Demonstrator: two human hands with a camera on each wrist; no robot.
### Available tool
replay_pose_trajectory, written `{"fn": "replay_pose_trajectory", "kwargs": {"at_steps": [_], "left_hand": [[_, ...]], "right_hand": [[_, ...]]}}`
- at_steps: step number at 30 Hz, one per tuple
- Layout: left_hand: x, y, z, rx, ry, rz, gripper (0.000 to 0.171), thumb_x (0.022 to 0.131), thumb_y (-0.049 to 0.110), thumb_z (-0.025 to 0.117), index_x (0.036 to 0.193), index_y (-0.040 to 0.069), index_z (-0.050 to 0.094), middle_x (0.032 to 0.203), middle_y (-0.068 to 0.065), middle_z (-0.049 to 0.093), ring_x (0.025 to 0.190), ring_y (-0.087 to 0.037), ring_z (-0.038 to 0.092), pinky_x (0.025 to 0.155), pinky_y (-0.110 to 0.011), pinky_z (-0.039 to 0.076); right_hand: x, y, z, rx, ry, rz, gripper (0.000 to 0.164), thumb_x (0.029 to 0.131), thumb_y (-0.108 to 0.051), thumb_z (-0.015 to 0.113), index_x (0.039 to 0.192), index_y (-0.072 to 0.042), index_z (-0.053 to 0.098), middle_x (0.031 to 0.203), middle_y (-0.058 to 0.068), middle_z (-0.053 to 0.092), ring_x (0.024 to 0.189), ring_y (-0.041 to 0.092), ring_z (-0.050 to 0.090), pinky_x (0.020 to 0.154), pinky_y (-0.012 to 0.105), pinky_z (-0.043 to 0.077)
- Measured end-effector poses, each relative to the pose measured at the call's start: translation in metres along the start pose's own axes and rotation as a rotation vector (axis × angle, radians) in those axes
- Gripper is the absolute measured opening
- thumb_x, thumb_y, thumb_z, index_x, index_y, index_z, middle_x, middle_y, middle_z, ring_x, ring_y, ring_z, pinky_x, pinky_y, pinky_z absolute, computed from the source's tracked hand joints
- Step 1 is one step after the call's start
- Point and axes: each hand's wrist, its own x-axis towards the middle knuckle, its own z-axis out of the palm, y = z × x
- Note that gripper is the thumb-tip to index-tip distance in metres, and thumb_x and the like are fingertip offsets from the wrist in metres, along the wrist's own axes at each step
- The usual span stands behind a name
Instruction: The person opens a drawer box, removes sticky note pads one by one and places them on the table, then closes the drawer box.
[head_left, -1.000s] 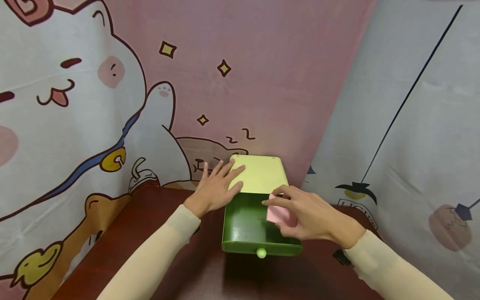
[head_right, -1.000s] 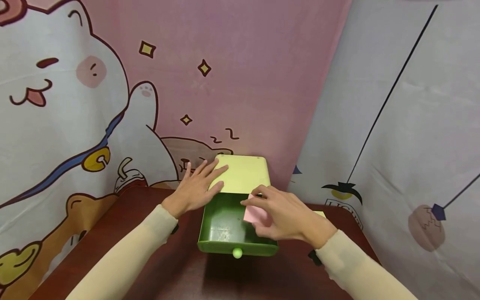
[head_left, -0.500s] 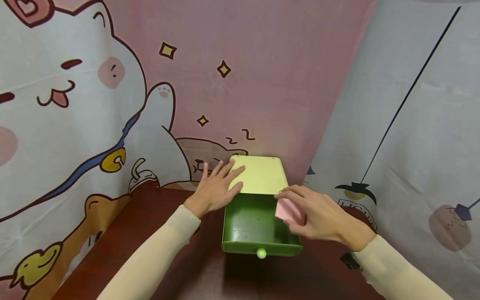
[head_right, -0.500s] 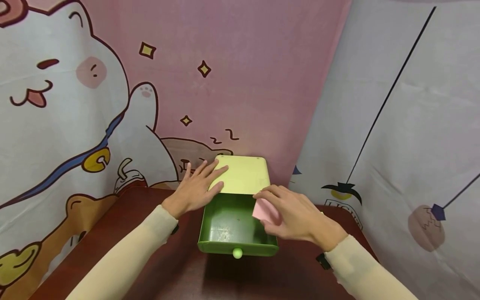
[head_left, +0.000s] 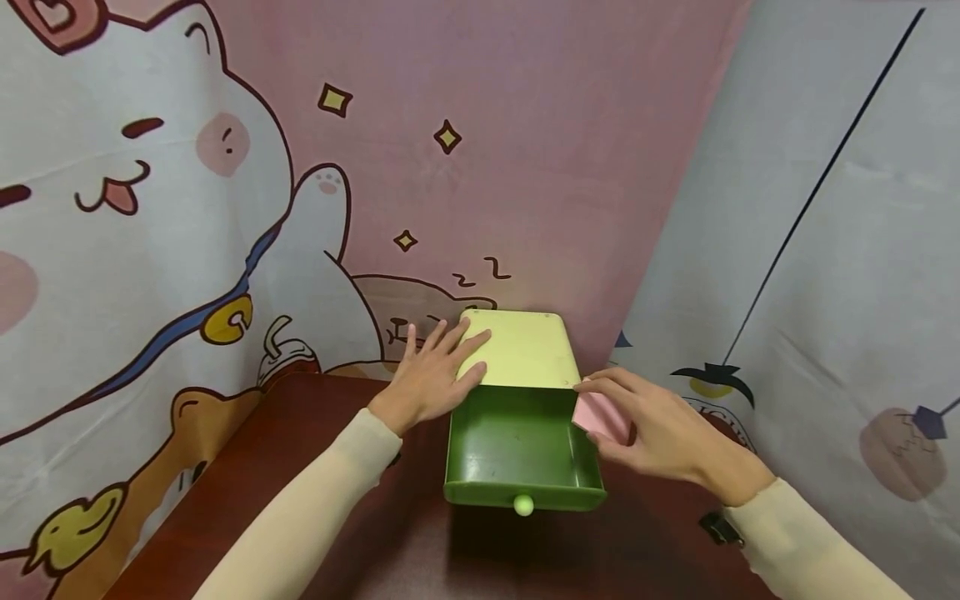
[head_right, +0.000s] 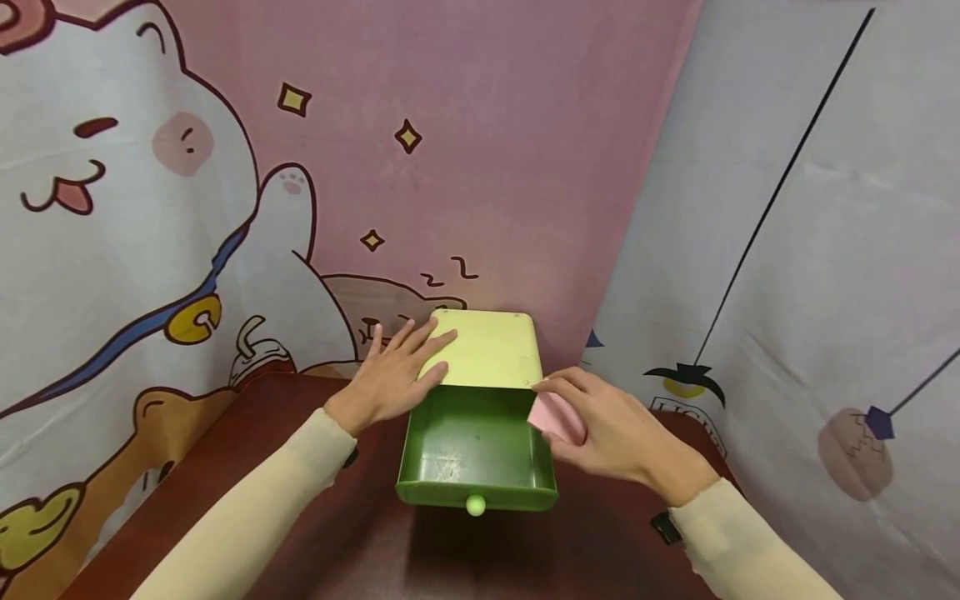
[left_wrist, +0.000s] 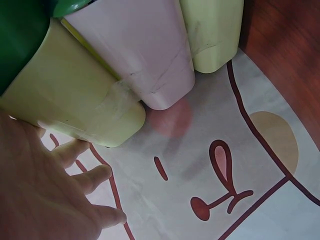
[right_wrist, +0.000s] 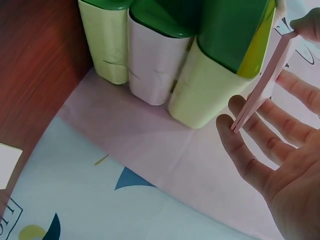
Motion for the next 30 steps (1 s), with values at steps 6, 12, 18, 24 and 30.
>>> {"fn": "replay_pose_trajectory", "kwargs": {"at_steps": [6, 12, 18, 24, 30], "left_hand": [[0.001, -0.001, -0.001, 0.009, 0.006, 0.000, 0.069, 0.122, 0.069, 0.026, 0.186, 0.044, 0.030, 0.198, -0.003, 0.021, 0.184, -0.044, 0.019, 0.142, -0.084, -0.003], [0.001, -0.002, 0.000, 0.013, 0.006, 0.002, 0.069, 0.121, 0.070, 0.026, 0.186, 0.044, 0.030, 0.198, -0.002, 0.021, 0.184, -0.044, 0.019, 0.142, -0.084, -0.002], [-0.001, -0.003, 0.000, 0.010, 0.000, -0.003, 0.070, 0.121, 0.071, 0.024, 0.186, 0.045, 0.029, 0.198, -0.002, 0.021, 0.184, -0.044, 0.020, 0.143, -0.083, -0.003], [-0.002, -0.002, 0.000, -0.006, 0.006, -0.001, 0.069, 0.121, 0.071, 0.026, 0.185, 0.045, 0.031, 0.198, -0.002, 0.021, 0.184, -0.044, 0.019, 0.142, -0.083, -0.004], [-0.001, 0.000, 0.001, -0.009, 0.006, 0.006, 0.070, 0.121, 0.071, 0.025, 0.186, 0.044, 0.030, 0.198, -0.003, 0.022, 0.183, -0.045, 0.020, 0.143, -0.083, -0.004]], "right_hand": [[-0.004, 0.005, 0.003, -0.002, 0.022, 0.007, 0.061, 0.093, -0.032, 0.093, 0.149, -0.019, 0.075, 0.145, -0.001, 0.074, 0.120, 0.018, 0.077, 0.094, 0.049, 0.069], [-0.010, 0.008, 0.005, 0.005, 0.018, 0.052, 0.060, 0.094, -0.030, 0.093, 0.150, -0.021, 0.076, 0.146, -0.001, 0.074, 0.117, 0.018, 0.078, 0.088, 0.044, 0.068], [-0.013, 0.010, 0.005, 0.008, 0.023, 0.069, 0.059, 0.093, -0.029, 0.094, 0.149, -0.022, 0.076, 0.146, -0.001, 0.074, 0.117, 0.018, 0.078, 0.088, 0.044, 0.067], [-0.016, 0.012, 0.005, 0.004, 0.018, 0.088, 0.058, 0.093, -0.028, 0.094, 0.149, -0.024, 0.076, 0.145, -0.004, 0.074, 0.113, 0.014, 0.077, 0.085, 0.040, 0.065], [-0.021, 0.016, 0.006, -0.007, 0.029, 0.095, 0.057, 0.093, -0.028, 0.094, 0.148, -0.024, 0.077, 0.144, -0.003, 0.076, 0.113, 0.016, 0.078, 0.086, 0.042, 0.066]]}}
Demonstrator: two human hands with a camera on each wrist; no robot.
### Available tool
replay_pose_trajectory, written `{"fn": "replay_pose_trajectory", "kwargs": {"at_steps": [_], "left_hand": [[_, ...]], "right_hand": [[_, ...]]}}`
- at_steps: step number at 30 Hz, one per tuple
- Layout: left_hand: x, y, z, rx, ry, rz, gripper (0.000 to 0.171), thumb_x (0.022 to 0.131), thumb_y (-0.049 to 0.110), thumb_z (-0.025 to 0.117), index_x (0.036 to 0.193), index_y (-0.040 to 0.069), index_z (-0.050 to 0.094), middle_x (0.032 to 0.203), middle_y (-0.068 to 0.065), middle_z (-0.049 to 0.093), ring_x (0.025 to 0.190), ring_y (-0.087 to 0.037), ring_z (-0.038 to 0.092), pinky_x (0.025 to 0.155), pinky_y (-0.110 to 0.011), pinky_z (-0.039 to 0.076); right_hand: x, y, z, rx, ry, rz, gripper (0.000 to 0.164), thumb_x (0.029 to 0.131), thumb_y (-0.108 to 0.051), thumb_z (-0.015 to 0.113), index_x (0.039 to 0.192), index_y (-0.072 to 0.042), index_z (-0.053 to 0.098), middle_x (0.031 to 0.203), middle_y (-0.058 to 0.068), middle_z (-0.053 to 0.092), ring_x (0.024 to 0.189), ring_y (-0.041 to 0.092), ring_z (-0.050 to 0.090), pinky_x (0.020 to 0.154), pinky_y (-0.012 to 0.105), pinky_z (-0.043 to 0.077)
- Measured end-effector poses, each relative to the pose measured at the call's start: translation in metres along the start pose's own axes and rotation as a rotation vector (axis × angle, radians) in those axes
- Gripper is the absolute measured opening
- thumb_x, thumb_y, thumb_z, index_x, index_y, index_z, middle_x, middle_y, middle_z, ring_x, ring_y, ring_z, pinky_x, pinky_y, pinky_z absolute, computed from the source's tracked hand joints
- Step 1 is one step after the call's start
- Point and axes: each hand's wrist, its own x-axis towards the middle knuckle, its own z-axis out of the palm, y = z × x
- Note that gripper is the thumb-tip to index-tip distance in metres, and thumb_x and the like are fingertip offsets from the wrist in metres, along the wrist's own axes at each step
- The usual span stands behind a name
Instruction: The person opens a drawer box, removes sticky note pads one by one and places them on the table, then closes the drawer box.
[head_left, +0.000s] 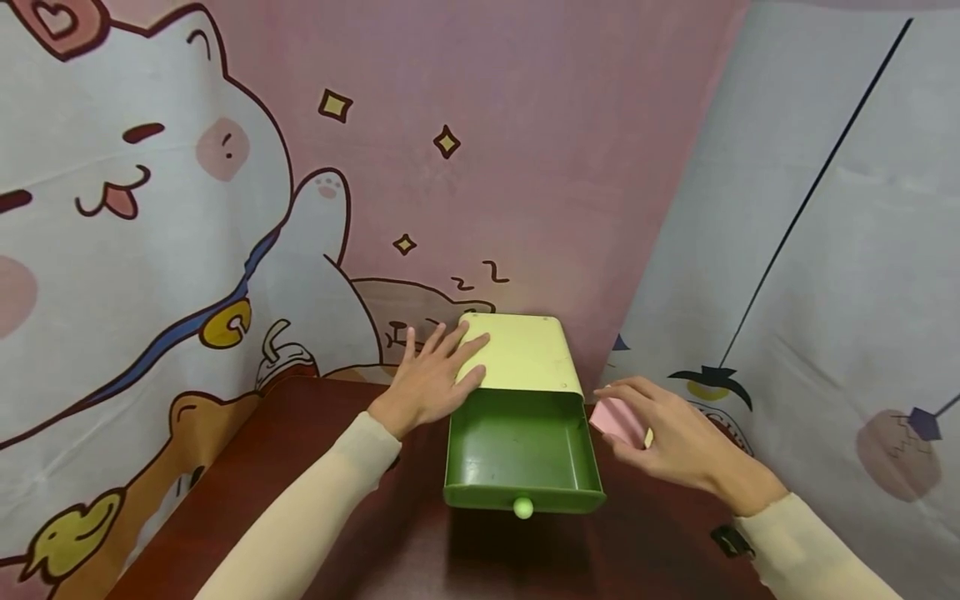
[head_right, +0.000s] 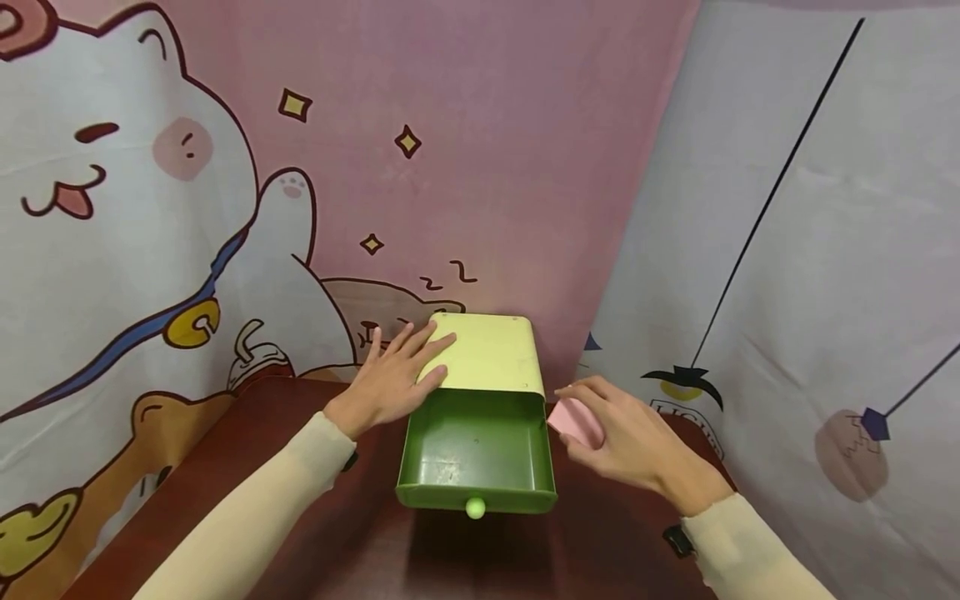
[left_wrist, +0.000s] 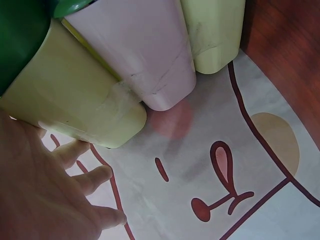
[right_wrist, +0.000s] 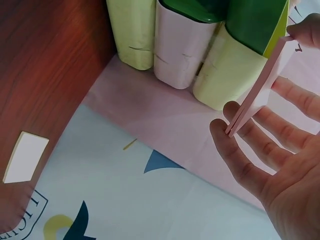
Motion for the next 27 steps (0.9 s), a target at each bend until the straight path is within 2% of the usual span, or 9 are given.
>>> {"fn": "replay_pose_trajectory", "kwargs": {"at_steps": [4, 8, 15, 27], "left_hand": [[-0.001, 0.001, 0.000, 0.001, -0.003, -0.002, 0.070, 0.122, 0.070, 0.025, 0.186, 0.044, 0.030, 0.198, -0.003, 0.022, 0.183, -0.045, 0.021, 0.142, -0.084, -0.003], [0.000, 0.001, 0.001, 0.001, 0.000, -0.004, 0.070, 0.122, 0.071, 0.024, 0.186, 0.044, 0.029, 0.198, -0.003, 0.021, 0.184, -0.045, 0.020, 0.142, -0.084, -0.002], [0.000, -0.001, 0.001, 0.013, -0.002, -0.008, 0.069, 0.122, 0.071, 0.025, 0.186, 0.045, 0.029, 0.198, -0.003, 0.021, 0.184, -0.045, 0.020, 0.142, -0.084, -0.003], [0.001, 0.000, 0.001, 0.019, -0.010, -0.012, 0.069, 0.122, 0.071, 0.023, 0.186, 0.045, 0.028, 0.198, -0.002, 0.020, 0.184, -0.044, 0.019, 0.143, -0.083, -0.003]], "right_hand": [[-0.002, 0.004, 0.003, -0.002, 0.008, 0.000, 0.057, 0.093, -0.028, 0.094, 0.147, -0.022, 0.077, 0.144, -0.002, 0.076, 0.117, 0.019, 0.080, 0.090, 0.047, 0.068], [-0.005, 0.010, 0.004, 0.006, 0.002, 0.032, 0.056, 0.094, -0.029, 0.094, 0.147, -0.024, 0.077, 0.144, -0.002, 0.077, 0.111, 0.017, 0.078, 0.085, 0.042, 0.066], [-0.013, 0.023, 0.010, 0.020, -0.002, 0.095, 0.056, 0.093, -0.030, 0.095, 0.146, -0.024, 0.077, 0.140, 0.001, 0.078, 0.094, 0.008, 0.067, 0.073, 0.028, 0.054], [-0.032, 0.061, 0.026, -0.040, 0.035, 0.143, 0.058, 0.086, -0.032, 0.100, 0.139, -0.020, 0.080, 0.134, 0.007, 0.080, 0.099, 0.018, 0.071, 0.075, 0.036, 0.056]]}}
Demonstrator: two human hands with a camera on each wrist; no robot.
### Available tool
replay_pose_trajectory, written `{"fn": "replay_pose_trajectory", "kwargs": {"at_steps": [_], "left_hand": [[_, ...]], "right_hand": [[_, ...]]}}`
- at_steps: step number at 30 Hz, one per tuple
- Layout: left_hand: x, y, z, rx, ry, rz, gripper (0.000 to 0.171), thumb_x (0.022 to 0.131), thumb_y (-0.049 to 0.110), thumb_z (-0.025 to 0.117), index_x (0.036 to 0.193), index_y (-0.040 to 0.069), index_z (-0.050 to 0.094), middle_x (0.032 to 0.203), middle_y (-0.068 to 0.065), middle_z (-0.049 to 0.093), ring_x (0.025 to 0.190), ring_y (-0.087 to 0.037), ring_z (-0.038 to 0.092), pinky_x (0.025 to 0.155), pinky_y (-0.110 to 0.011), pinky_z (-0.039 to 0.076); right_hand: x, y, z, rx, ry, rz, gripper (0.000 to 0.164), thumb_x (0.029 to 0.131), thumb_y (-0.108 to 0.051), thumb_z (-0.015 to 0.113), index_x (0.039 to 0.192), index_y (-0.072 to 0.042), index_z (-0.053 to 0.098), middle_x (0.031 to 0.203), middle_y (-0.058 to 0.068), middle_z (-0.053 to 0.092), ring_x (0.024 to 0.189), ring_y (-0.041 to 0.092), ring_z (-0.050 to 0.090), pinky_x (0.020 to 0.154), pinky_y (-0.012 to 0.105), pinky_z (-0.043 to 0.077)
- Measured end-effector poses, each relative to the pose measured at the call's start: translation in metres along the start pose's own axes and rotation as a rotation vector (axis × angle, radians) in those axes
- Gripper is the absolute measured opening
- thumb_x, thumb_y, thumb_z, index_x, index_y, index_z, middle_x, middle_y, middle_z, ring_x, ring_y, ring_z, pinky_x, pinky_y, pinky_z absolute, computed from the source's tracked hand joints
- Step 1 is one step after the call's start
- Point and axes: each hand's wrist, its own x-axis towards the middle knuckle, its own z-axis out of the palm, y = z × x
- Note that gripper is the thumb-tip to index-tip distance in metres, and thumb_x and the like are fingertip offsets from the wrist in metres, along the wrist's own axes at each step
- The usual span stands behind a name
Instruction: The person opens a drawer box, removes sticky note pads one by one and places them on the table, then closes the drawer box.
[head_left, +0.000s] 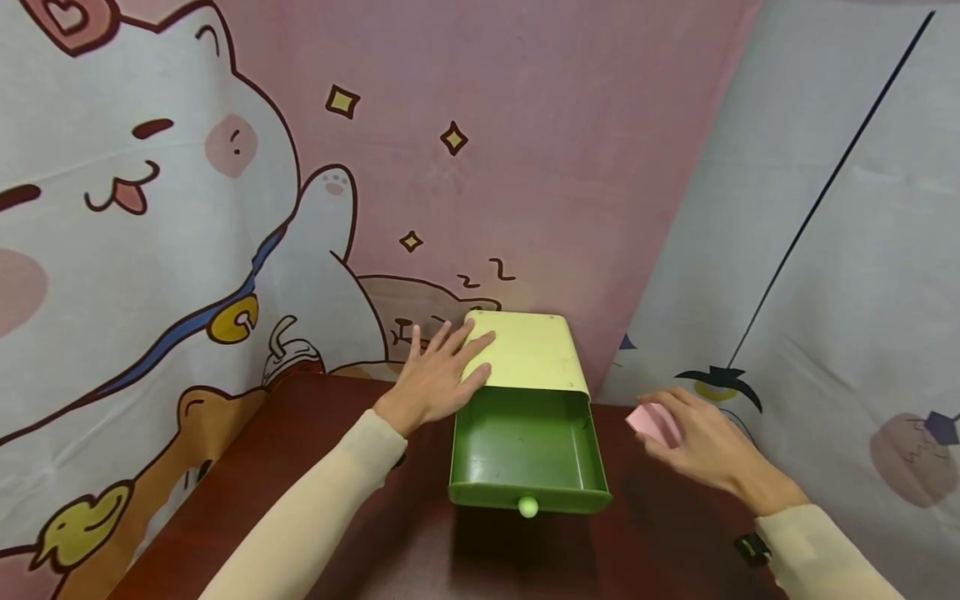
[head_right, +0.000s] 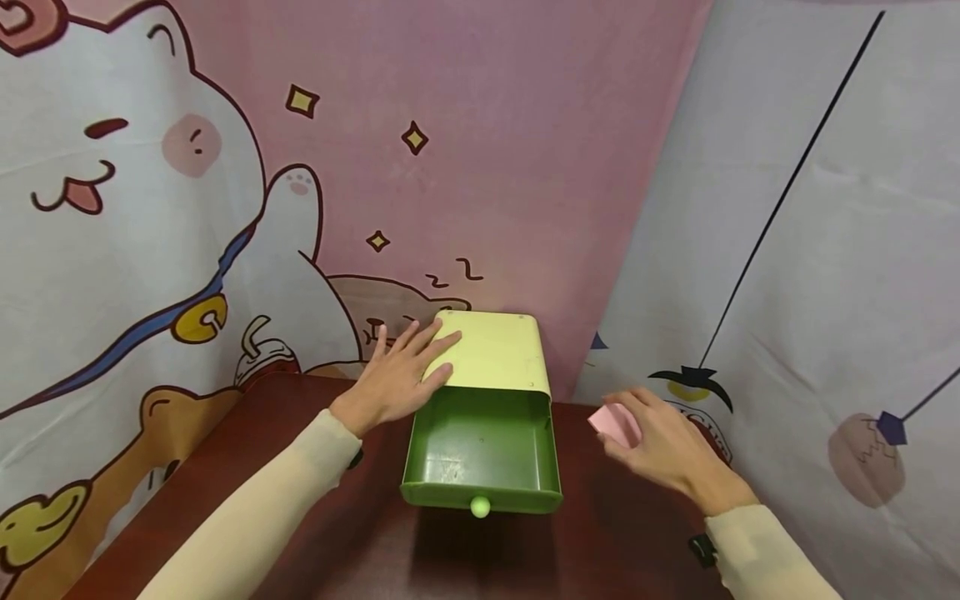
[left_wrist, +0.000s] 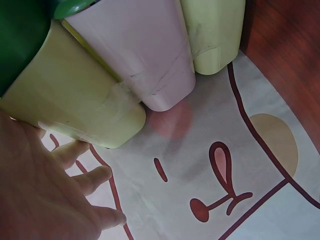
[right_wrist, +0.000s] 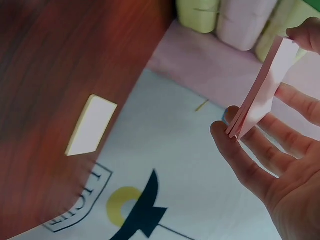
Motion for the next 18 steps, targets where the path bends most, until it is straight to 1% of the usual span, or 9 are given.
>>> {"fn": "replay_pose_trajectory", "kwargs": {"at_steps": [4, 7, 9, 12, 16, 18], "left_hand": [[0.000, 0.000, -0.001, 0.004, -0.008, -0.005, 0.069, 0.122, 0.071, 0.023, 0.186, 0.046, 0.027, 0.199, -0.002, 0.019, 0.184, -0.044, 0.019, 0.143, -0.083, -0.004], [0.000, 0.000, -0.001, 0.003, -0.009, -0.004, 0.069, 0.122, 0.070, 0.024, 0.186, 0.046, 0.027, 0.199, -0.002, 0.018, 0.184, -0.044, 0.018, 0.143, -0.083, -0.004], [-0.001, 0.000, -0.001, 0.001, -0.008, -0.003, 0.069, 0.122, 0.071, 0.023, 0.186, 0.046, 0.026, 0.199, -0.002, 0.019, 0.184, -0.044, 0.018, 0.143, -0.083, -0.004], [-0.001, 0.000, -0.001, -0.007, -0.005, -0.002, 0.069, 0.122, 0.071, 0.023, 0.186, 0.046, 0.027, 0.198, -0.002, 0.019, 0.184, -0.044, 0.018, 0.143, -0.083, -0.005], [-0.001, 0.001, -0.002, -0.018, 0.000, -0.001, 0.069, 0.122, 0.070, 0.025, 0.186, 0.045, 0.029, 0.198, -0.002, 0.020, 0.184, -0.045, 0.019, 0.143, -0.083, -0.005], [0.000, 0.001, -0.002, -0.019, 0.000, 0.001, 0.069, 0.122, 0.070, 0.026, 0.186, 0.044, 0.029, 0.198, -0.002, 0.020, 0.184, -0.045, 0.018, 0.143, -0.083, -0.004]], "right_hand": [[-0.005, 0.011, 0.004, -0.013, -0.006, 0.035, 0.058, 0.084, -0.033, 0.100, 0.137, -0.019, 0.080, 0.129, 0.008, 0.080, 0.091, 0.014, 0.066, 0.070, 0.034, 0.052], [-0.010, 0.017, 0.008, -0.015, -0.011, 0.067, 0.055, 0.086, -0.035, 0.099, 0.135, -0.019, 0.080, 0.127, 0.009, 0.079, 0.089, 0.016, 0.066, 0.071, 0.037, 0.053], [-0.012, 0.022, 0.011, -0.019, -0.012, 0.079, 0.053, 0.087, -0.035, 0.099, 0.133, -0.018, 0.080, 0.126, 0.010, 0.080, 0.092, 0.019, 0.069, 0.074, 0.041, 0.056], [-0.015, 0.029, 0.015, -0.023, -0.035, 0.114, 0.052, 0.088, -0.038, 0.098, 0.132, -0.017, 0.080, 0.128, 0.012, 0.079, 0.095, 0.025, 0.071, 0.076, 0.046, 0.058], [-0.019, 0.037, 0.019, -0.030, -0.071, 0.172, 0.053, 0.089, -0.040, 0.097, 0.133, -0.016, 0.080, 0.132, 0.017, 0.078, 0.100, 0.033, 0.074, 0.076, 0.050, 0.059], [-0.022, 0.041, 0.021, -0.033, -0.086, 0.194, 0.054, 0.090, -0.041, 0.097, 0.134, -0.015, 0.080, 0.135, 0.019, 0.078, 0.106, 0.039, 0.077, 0.078, 0.055, 0.061]]}}
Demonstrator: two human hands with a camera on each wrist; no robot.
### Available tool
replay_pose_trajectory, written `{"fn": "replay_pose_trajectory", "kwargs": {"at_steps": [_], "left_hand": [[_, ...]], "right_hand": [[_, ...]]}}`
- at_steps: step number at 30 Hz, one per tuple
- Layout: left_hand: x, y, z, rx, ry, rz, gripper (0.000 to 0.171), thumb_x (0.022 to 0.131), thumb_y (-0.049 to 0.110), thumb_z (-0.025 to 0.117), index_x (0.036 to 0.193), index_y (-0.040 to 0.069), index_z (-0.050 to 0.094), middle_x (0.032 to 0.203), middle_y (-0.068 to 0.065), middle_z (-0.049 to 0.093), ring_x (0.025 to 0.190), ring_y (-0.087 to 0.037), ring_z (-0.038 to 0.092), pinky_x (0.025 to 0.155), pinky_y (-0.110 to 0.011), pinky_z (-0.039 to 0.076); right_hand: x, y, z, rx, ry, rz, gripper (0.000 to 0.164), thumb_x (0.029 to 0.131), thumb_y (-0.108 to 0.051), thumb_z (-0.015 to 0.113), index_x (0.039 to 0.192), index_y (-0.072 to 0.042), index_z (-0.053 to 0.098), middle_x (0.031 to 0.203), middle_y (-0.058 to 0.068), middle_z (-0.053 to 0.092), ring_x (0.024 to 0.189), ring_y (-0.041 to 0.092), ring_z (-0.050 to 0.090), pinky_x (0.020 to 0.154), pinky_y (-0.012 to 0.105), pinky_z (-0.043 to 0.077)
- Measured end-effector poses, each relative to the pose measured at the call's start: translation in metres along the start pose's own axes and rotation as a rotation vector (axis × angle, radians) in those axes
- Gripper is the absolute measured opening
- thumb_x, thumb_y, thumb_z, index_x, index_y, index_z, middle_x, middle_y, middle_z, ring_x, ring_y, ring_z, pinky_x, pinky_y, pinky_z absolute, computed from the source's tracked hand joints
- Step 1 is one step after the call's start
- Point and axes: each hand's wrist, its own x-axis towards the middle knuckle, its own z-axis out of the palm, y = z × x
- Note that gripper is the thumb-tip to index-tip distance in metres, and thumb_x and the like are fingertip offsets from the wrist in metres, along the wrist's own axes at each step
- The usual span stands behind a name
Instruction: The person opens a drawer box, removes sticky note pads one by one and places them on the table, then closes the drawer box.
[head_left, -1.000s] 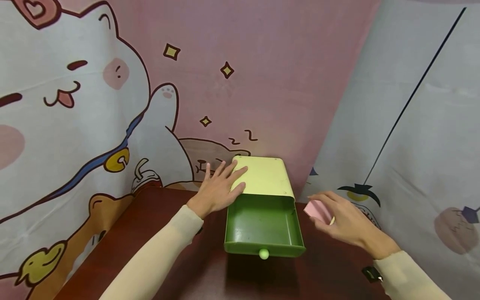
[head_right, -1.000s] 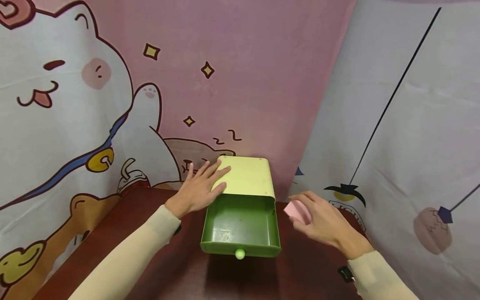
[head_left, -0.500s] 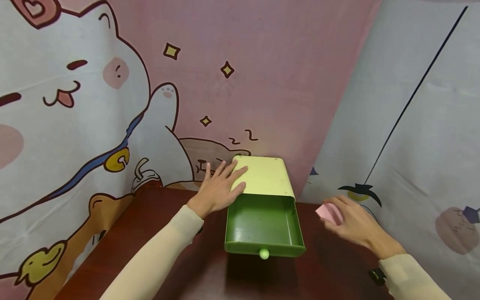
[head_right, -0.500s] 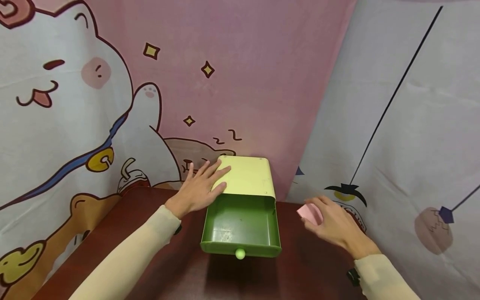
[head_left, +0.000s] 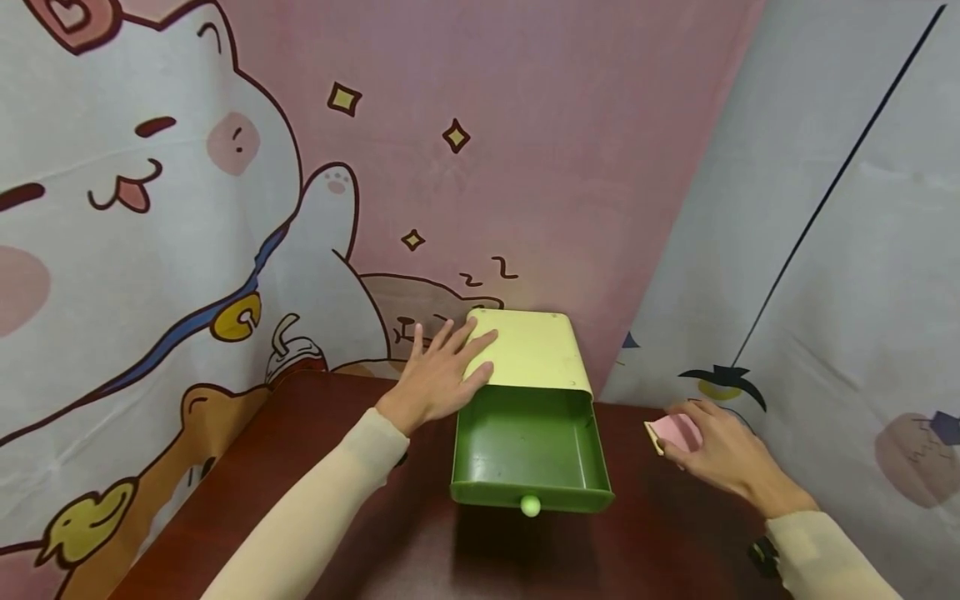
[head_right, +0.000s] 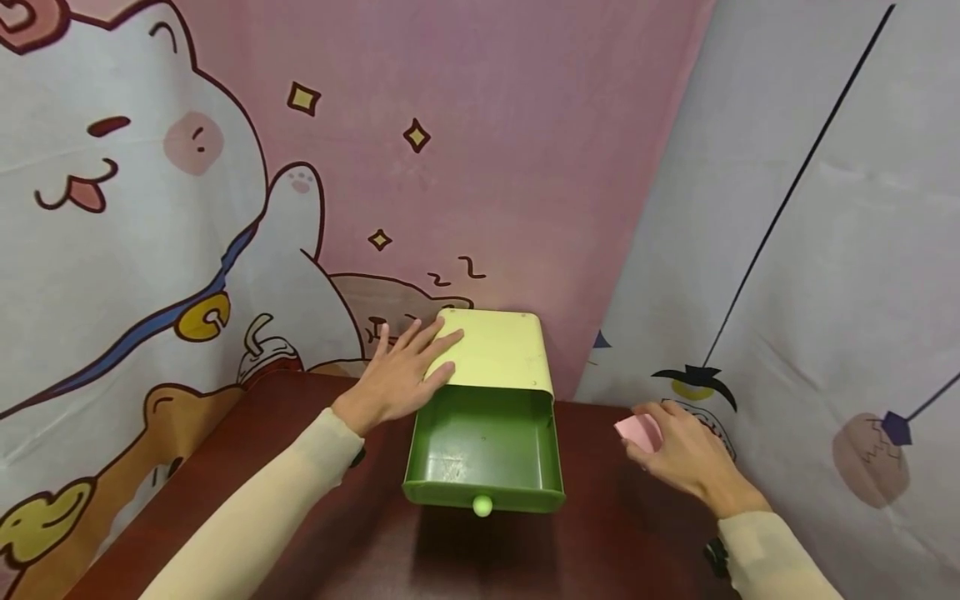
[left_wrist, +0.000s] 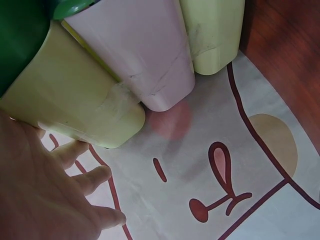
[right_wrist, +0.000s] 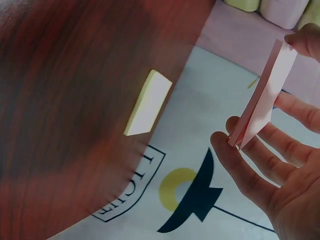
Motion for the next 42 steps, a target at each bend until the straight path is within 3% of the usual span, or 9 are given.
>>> {"fn": "replay_pose_trajectory", "kwargs": {"at_steps": [5, 7, 15, 22, 29, 32, 38, 42], "left_hand": [[0.001, 0.001, -0.001, 0.002, -0.002, 0.002, 0.069, 0.122, 0.070, 0.025, 0.186, 0.044, 0.029, 0.198, -0.002, 0.020, 0.184, -0.045, 0.019, 0.143, -0.083, -0.004], [0.001, 0.001, -0.001, 0.002, -0.003, 0.002, 0.069, 0.122, 0.070, 0.025, 0.186, 0.044, 0.029, 0.198, -0.002, 0.020, 0.184, -0.045, 0.019, 0.142, -0.083, -0.004], [0.001, 0.001, -0.002, 0.008, -0.008, -0.003, 0.069, 0.122, 0.070, 0.024, 0.186, 0.045, 0.028, 0.198, -0.002, 0.019, 0.184, -0.045, 0.019, 0.142, -0.084, -0.004], [0.001, 0.000, -0.003, 0.019, -0.007, -0.001, 0.069, 0.122, 0.070, 0.024, 0.186, 0.045, 0.028, 0.198, -0.002, 0.020, 0.184, -0.045, 0.019, 0.142, -0.084, -0.002], [0.001, -0.001, -0.002, 0.027, -0.007, -0.001, 0.070, 0.121, 0.071, 0.022, 0.186, 0.045, 0.028, 0.198, -0.002, 0.020, 0.184, -0.045, 0.019, 0.142, -0.085, -0.001], [0.001, -0.001, -0.002, 0.030, -0.012, -0.005, 0.070, 0.121, 0.071, 0.021, 0.186, 0.046, 0.027, 0.198, -0.001, 0.019, 0.184, -0.045, 0.019, 0.142, -0.084, -0.001], [0.001, -0.001, -0.001, 0.022, -0.010, -0.001, 0.070, 0.121, 0.071, 0.023, 0.186, 0.045, 0.027, 0.198, -0.002, 0.019, 0.184, -0.045, 0.019, 0.142, -0.084, -0.003], [0.001, -0.001, 0.000, 0.016, -0.005, 0.002, 0.070, 0.121, 0.071, 0.024, 0.186, 0.045, 0.029, 0.198, -0.002, 0.020, 0.184, -0.045, 0.018, 0.142, -0.084, -0.003]], "right_hand": [[-0.004, 0.009, 0.003, -0.016, -0.046, 0.059, 0.060, 0.092, -0.048, 0.095, 0.137, -0.013, 0.079, 0.145, 0.028, 0.075, 0.124, 0.054, 0.075, 0.087, 0.074, 0.063], [-0.005, 0.012, 0.004, -0.026, -0.068, 0.088, 0.062, 0.092, -0.050, 0.094, 0.138, -0.011, 0.079, 0.147, 0.031, 0.073, 0.125, 0.056, 0.074, 0.087, 0.077, 0.063], [-0.007, 0.024, 0.011, -0.055, -0.111, 0.142, 0.064, 0.092, -0.053, 0.092, 0.136, -0.008, 0.078, 0.128, 0.027, 0.076, 0.103, 0.044, 0.075, 0.070, 0.063, 0.061], [-0.010, 0.031, 0.022, -0.065, -0.136, 0.145, 0.066, 0.093, -0.054, 0.092, 0.135, -0.005, 0.077, 0.121, 0.023, 0.079, 0.105, 0.045, 0.076, 0.076, 0.068, 0.063], [-0.011, 0.037, 0.029, -0.056, -0.202, 0.187, 0.066, 0.097, -0.055, 0.089, 0.134, -0.002, 0.076, 0.099, 0.010, 0.075, 0.088, 0.030, 0.070, 0.067, 0.055, 0.060], [-0.012, 0.039, 0.031, -0.051, -0.224, 0.198, 0.065, 0.098, -0.057, 0.088, 0.133, -0.004, 0.076, 0.097, 0.007, 0.074, 0.087, 0.029, 0.071, 0.065, 0.054, 0.059], [-0.015, 0.040, 0.036, -0.055, -0.229, 0.211, 0.065, 0.097, -0.058, 0.088, 0.130, -0.004, 0.077, 0.103, 0.012, 0.077, 0.088, 0.036, 0.075, 0.066, 0.061, 0.061], [-0.015, 0.041, 0.040, -0.048, -0.253, 0.244, 0.065, 0.095, -0.058, 0.088, 0.131, -0.005, 0.076, 0.101, 0.011, 0.075, 0.086, 0.033, 0.072, 0.064, 0.057, 0.058]]}}
